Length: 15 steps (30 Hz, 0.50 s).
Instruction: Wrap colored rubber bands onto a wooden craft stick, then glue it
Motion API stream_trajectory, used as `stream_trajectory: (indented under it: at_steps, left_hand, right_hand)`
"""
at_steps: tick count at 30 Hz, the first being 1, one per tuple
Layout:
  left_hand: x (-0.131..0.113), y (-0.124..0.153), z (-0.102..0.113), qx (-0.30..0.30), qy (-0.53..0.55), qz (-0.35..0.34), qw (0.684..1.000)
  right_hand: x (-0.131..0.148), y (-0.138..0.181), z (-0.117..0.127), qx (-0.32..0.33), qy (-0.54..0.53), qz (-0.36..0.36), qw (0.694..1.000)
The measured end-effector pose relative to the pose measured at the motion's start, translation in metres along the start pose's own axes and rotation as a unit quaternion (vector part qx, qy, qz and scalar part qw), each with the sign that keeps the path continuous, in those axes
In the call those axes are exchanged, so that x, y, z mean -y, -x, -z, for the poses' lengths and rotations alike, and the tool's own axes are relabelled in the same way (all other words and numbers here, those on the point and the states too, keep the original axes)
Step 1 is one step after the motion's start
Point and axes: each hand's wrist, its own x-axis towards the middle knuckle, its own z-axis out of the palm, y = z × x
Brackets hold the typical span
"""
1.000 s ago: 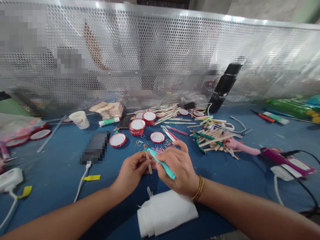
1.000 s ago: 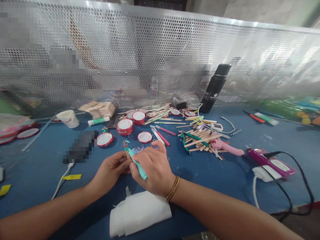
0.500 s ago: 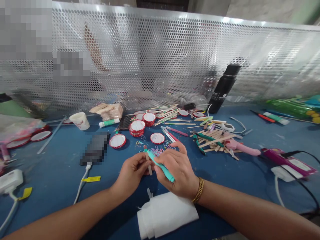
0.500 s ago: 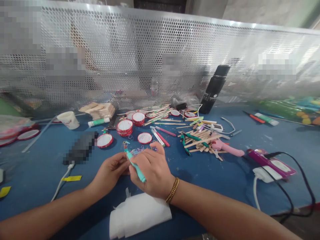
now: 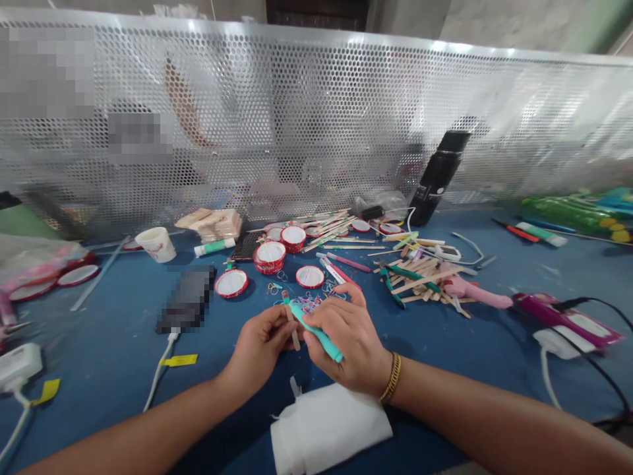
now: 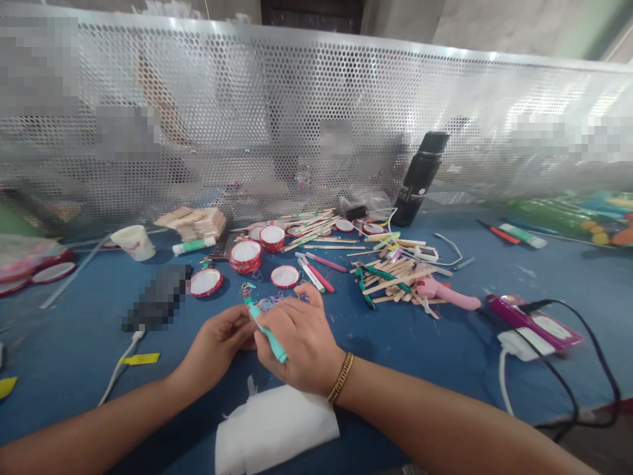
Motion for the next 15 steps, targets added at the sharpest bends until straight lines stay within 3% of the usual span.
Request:
stream_trajectory:
  at_steps: [15]
  left_hand:
    - [-0.0005, 0.0010, -0.0002, -0.003, 0.035, 0.023, 0.999]
  right_hand:
    - [-0.0001, -0.0010, 0.0011, -0.006, 0.008, -0.010, 1.000]
